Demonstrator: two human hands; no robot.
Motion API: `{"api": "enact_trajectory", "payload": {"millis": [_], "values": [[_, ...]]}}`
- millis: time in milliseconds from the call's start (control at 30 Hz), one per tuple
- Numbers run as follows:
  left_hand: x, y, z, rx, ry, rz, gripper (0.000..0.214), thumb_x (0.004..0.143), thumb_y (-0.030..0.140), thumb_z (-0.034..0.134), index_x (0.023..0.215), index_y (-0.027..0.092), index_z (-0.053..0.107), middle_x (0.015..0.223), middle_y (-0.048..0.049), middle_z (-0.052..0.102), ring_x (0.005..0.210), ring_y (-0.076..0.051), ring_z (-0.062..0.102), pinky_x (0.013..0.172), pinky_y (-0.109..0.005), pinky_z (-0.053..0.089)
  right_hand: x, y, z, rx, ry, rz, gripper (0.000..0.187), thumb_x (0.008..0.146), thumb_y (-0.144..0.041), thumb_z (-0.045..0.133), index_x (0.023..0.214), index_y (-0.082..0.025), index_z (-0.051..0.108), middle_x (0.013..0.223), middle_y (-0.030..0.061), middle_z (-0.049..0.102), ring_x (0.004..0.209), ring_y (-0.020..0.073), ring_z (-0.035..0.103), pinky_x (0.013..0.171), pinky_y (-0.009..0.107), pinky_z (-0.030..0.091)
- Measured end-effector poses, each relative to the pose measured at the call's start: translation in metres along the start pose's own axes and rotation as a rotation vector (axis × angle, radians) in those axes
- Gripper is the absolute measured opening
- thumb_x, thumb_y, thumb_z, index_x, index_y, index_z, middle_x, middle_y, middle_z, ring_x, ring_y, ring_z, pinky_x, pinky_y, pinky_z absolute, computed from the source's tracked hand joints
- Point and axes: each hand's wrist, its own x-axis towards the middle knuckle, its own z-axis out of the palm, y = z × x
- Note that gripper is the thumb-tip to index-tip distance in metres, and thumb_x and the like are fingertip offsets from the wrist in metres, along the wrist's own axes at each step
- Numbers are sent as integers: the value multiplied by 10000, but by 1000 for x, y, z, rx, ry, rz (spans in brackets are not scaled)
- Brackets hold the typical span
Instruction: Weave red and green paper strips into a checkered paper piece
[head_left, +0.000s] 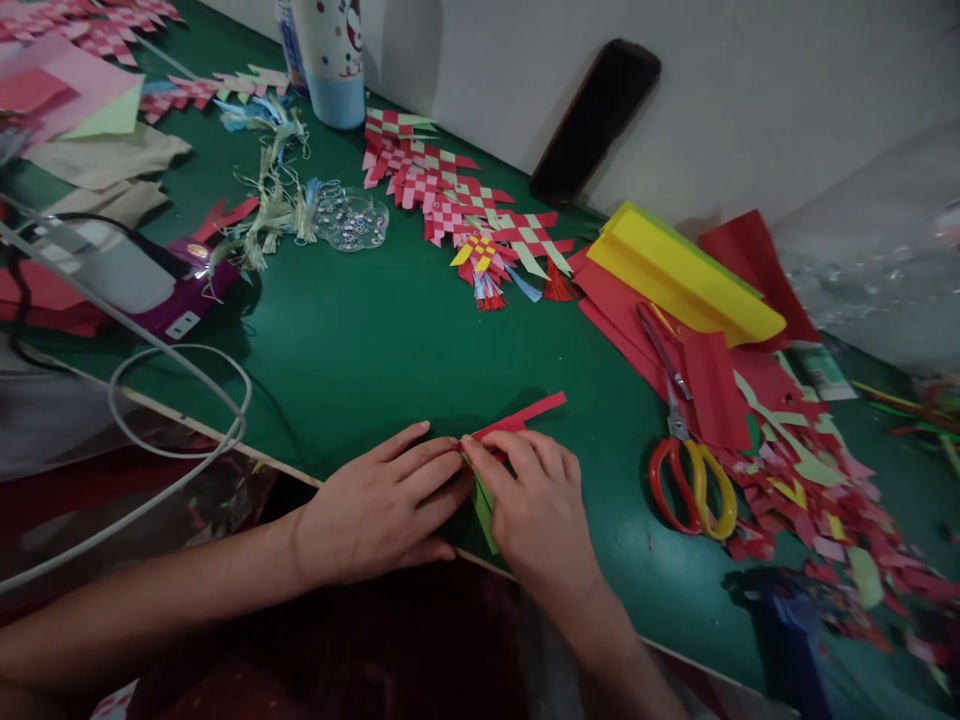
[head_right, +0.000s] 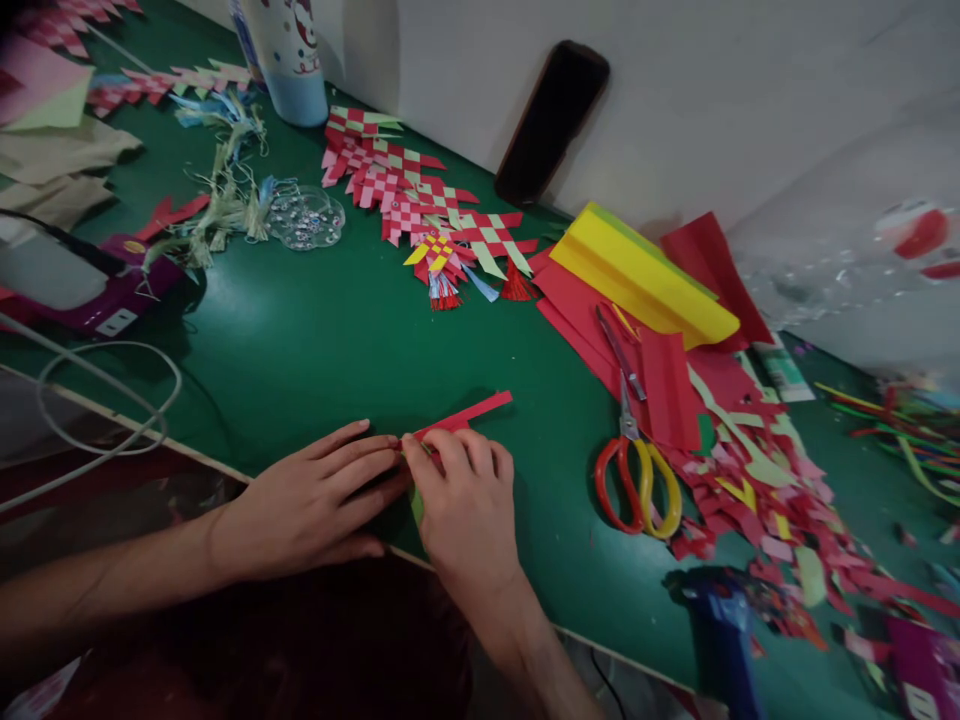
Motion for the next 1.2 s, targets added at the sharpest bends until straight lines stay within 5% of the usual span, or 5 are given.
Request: {"api": "enact_trajectory", "payload": {"millis": [200, 500, 700, 900, 1200], "values": [[2, 3, -5, 5, -33, -9, 680, 894, 620, 517, 1380, 145, 475, 1411, -127, 515, 1311, -291, 459, 1183, -508, 256, 2, 32, -11, 69, 222, 106, 333, 950, -133, 447, 1207, -213, 643, 1081, 86, 655, 1016, 232, 525, 897, 406, 435], [6, -1, -3, 65, -114, 59, 814, 863, 736, 397, 1473, 198, 363, 1541, -133, 364, 1426, -293, 330, 1191, -506, 191, -8, 22, -7, 23, 159, 103, 174, 923, -260, 590, 1039, -255, 720, 1091, 24, 712, 1040, 243, 527, 888, 414, 398], [6, -2, -1, 47, -141, 56, 743, 881, 736, 348, 1460, 271, 376, 1563, -124, 324, 1436, -294, 316, 1182, -513, 188, -8, 38, -1, 82, 183, 210, 275, 973, -328, 475, 1051, -163, 681, 1028, 106, 697, 987, 241, 578, 890, 414, 438], [5, -2, 1, 49, -129, 48, 726, 885, 739, 339, 1450, 286, 390, 1559, -112, 335, 1432, -291, 323, 1186, -507, 169, -4, 34, 1, 57, 140, 360, 293, 933, -444, 511, 966, -184, 642, 1032, 117, 652, 998, 277, 542, 846, 441, 431], [5, -2, 2, 58, -110, 54, 730, 884, 735, 356, 1445, 269, 397, 1539, -126, 368, 1419, -297, 346, 1179, -517, 192, -1, 22, -3, 226, 99, 371, 124, 877, -330, 578, 827, -219, 601, 981, 65, 661, 957, 252, 547, 832, 413, 420]]}}
